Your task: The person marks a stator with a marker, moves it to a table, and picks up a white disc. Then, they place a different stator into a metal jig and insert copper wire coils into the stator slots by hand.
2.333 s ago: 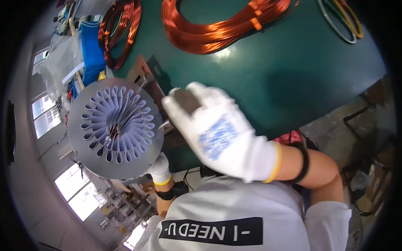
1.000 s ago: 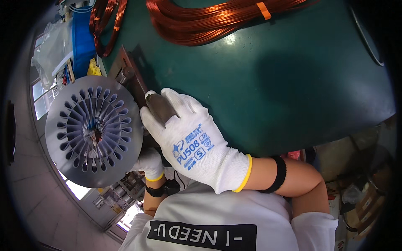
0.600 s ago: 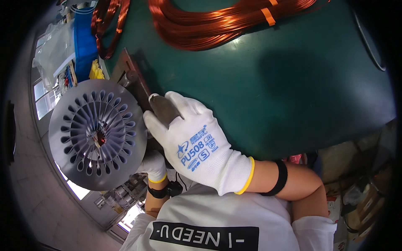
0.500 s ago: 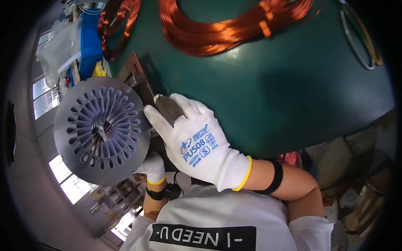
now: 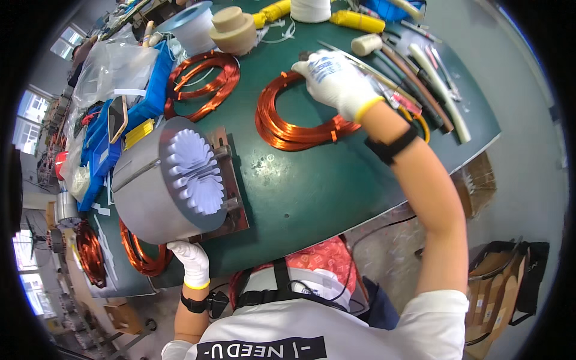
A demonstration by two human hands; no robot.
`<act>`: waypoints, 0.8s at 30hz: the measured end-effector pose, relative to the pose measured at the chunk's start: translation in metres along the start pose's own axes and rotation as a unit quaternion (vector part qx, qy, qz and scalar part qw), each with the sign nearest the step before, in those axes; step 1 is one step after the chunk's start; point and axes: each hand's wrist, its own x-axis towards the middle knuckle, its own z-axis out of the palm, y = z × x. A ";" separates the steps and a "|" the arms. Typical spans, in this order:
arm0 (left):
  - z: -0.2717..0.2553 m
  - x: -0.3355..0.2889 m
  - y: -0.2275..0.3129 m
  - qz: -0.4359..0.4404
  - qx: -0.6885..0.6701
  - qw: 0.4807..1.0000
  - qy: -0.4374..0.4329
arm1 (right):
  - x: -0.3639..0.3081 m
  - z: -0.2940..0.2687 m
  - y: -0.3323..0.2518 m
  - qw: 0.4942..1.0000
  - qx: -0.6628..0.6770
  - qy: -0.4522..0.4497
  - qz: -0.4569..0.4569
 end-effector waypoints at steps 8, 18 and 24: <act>0.008 0.019 0.027 -0.022 -0.023 0.997 -0.065 | 0.030 -0.014 0.000 0.999 0.030 -0.020 0.012; -0.004 0.018 0.106 0.659 0.117 0.741 -0.055 | -0.141 -0.156 -0.057 0.972 0.225 -0.044 -0.047; 0.089 -0.004 0.148 0.270 -0.013 0.886 -0.377 | -0.144 -0.129 -0.078 0.973 0.226 -0.011 -0.036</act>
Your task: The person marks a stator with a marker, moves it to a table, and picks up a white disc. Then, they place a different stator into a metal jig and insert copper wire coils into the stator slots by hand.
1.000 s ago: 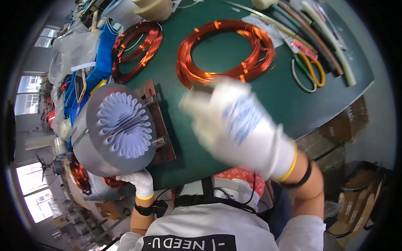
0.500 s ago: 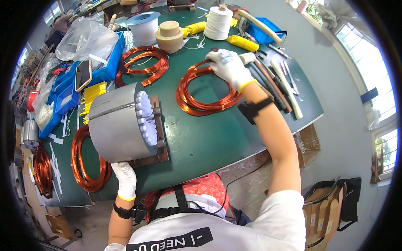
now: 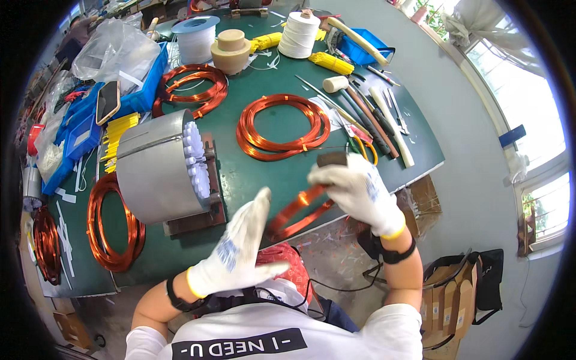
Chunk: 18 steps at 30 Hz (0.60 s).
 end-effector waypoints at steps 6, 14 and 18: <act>0.025 -0.007 -0.030 -0.025 0.079 0.996 0.025 | 0.105 0.049 0.113 0.996 -0.081 0.019 0.035; 0.021 -0.013 -0.044 -0.075 0.030 0.996 -0.046 | 0.185 0.091 0.142 0.913 -0.355 -0.162 0.115; 0.024 -0.013 -0.046 -0.070 0.024 0.997 -0.038 | 0.169 0.078 0.143 0.919 -0.379 -0.093 0.064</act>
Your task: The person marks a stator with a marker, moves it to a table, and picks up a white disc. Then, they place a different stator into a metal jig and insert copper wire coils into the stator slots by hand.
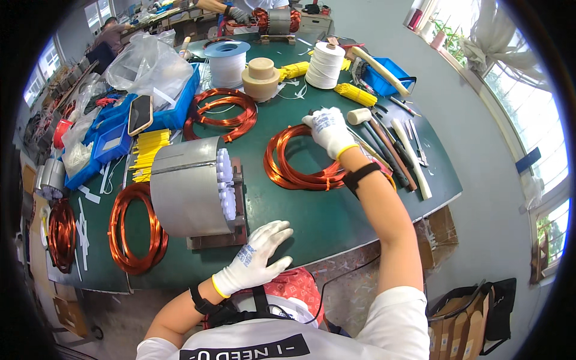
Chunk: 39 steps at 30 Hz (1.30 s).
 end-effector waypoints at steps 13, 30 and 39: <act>-0.023 0.024 0.036 0.120 0.063 0.991 0.007 | -0.234 -0.082 -0.055 0.926 0.346 0.124 -0.083; -0.039 0.020 0.041 0.018 -0.112 0.990 0.086 | -0.178 -0.003 0.006 0.913 0.393 0.053 -0.099; -0.085 -0.010 0.068 0.103 -0.074 0.992 0.006 | -0.144 0.020 0.014 0.927 0.345 0.056 -0.136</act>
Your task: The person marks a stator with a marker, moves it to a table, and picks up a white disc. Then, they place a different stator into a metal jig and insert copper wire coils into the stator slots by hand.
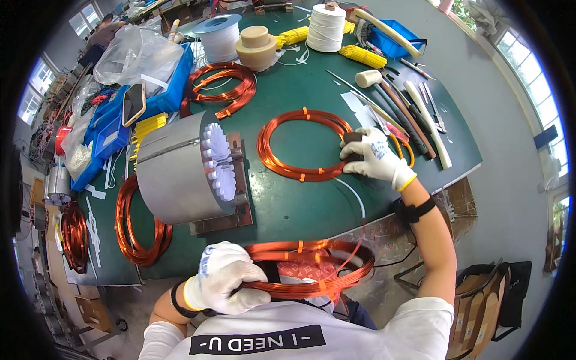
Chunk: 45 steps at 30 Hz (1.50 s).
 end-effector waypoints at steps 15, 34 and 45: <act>0.056 0.024 -0.017 -0.291 -0.340 0.893 0.044 | -0.041 -0.119 -0.093 0.884 0.134 0.368 0.256; 0.027 -0.024 -0.038 -0.244 -0.395 0.877 0.126 | -0.136 -0.031 -0.157 0.460 0.763 0.366 0.269; 0.030 -0.028 -0.029 -0.236 -0.345 0.887 0.195 | -0.175 -0.125 -0.127 0.897 0.162 0.344 0.224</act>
